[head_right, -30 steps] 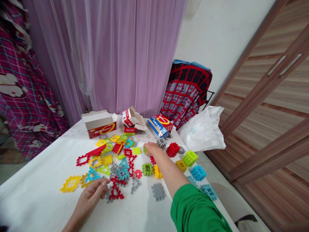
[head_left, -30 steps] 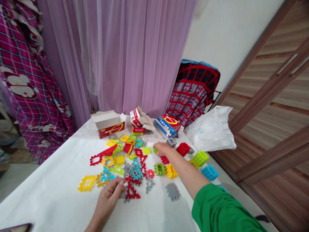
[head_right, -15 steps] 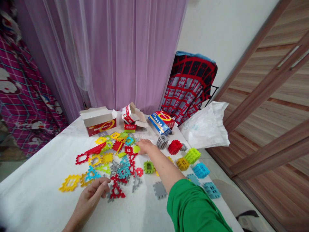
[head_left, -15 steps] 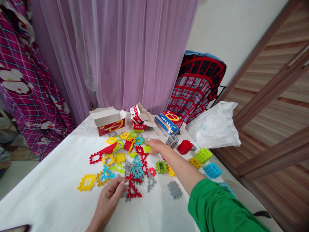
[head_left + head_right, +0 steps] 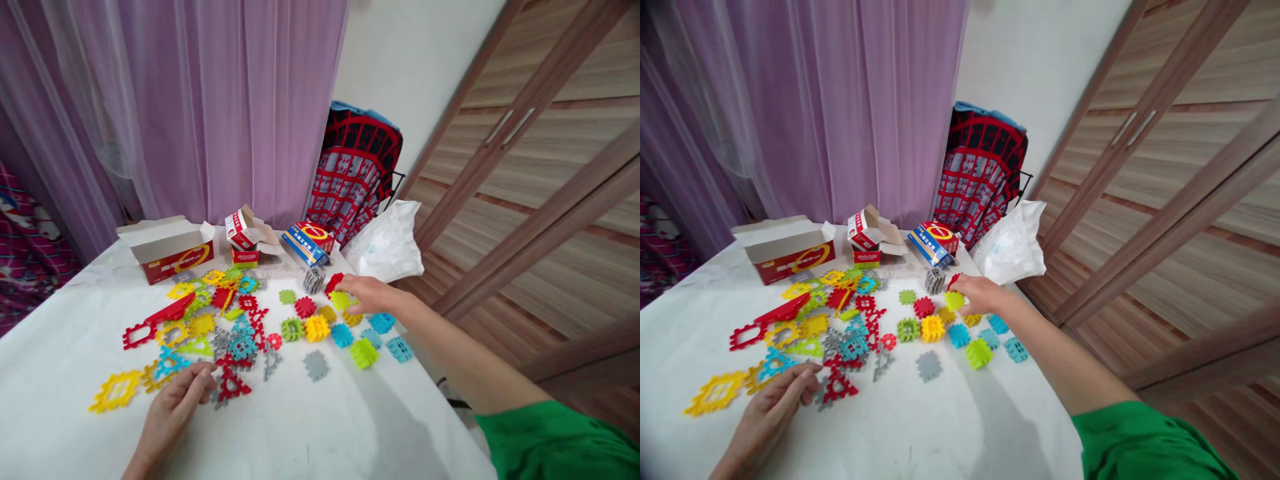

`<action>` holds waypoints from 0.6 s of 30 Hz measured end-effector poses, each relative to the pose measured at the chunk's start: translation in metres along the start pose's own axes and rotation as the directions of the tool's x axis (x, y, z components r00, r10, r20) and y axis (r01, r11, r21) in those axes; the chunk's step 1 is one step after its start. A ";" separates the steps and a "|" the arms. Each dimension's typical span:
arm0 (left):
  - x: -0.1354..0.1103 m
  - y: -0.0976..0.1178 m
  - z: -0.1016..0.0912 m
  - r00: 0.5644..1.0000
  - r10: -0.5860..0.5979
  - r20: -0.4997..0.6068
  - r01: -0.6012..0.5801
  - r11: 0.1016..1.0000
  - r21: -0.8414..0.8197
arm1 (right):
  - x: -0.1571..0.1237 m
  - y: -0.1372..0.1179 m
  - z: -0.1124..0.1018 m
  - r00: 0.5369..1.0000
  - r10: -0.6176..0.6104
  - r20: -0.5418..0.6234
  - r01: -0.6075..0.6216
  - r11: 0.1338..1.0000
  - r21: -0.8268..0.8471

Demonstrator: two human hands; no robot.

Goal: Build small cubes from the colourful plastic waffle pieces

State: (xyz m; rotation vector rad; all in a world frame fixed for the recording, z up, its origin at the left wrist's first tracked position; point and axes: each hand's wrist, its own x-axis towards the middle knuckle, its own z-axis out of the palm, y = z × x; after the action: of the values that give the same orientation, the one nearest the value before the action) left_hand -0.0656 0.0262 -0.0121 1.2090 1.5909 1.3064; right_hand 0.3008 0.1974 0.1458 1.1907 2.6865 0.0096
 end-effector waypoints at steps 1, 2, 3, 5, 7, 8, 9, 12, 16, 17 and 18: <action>0.000 0.001 0.000 1.000 -0.001 -0.008 0.001 1.000 -0.006 | -0.018 0.004 0.008 1.000 0.001 0.001 -0.001 1.000 0.018; -0.001 0.002 0.000 1.000 -0.003 -0.020 0.003 1.000 -0.012 | -0.034 0.007 0.017 1.000 0.009 0.007 -0.009 1.000 0.030; -0.001 0.003 0.001 0.999 -0.003 -0.033 0.003 1.000 -0.011 | -0.047 0.010 0.026 1.000 0.019 0.016 -0.020 0.999 0.035; -0.001 0.004 0.002 0.999 -0.002 -0.055 0.002 1.000 0.010 | -0.069 0.012 0.042 0.999 0.031 0.028 -0.032 0.999 0.035; -0.001 0.005 0.004 0.998 -0.001 -0.069 0.004 0.999 0.048 | -0.082 0.013 0.054 1.000 0.020 0.020 -0.021 0.999 0.037; -0.001 0.004 0.005 0.997 -0.006 -0.075 0.011 0.997 0.070 | -0.087 0.013 0.059 1.000 0.008 0.014 -0.009 0.999 0.042; -0.001 0.004 0.006 0.996 -0.014 -0.087 0.022 0.995 0.092 | -0.089 0.013 0.064 1.000 -0.006 0.009 0.006 0.999 0.048; -0.004 0.001 0.008 0.991 -0.048 -0.126 0.066 0.987 0.144 | -0.091 0.011 0.074 0.998 -0.055 0.005 0.055 0.997 0.056; -0.014 -0.003 0.008 0.985 -0.054 -0.162 0.083 0.981 0.176 | -0.089 0.009 0.083 0.995 -0.095 -0.002 0.095 0.993 0.073; -0.017 -0.003 0.008 0.985 -0.047 -0.168 0.077 0.980 0.182 | -0.088 0.009 0.084 0.995 -0.099 -0.002 0.098 0.992 0.080; -0.020 -0.003 0.007 0.985 -0.041 -0.170 0.073 0.979 0.188 | -0.088 0.008 0.085 0.995 -0.099 -0.003 0.099 0.991 0.085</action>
State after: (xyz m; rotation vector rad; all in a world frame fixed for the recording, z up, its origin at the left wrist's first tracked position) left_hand -0.0536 0.0091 -0.0171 1.1856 1.8952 1.2653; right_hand 0.3802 0.1320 0.0788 1.0783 2.7671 -0.1215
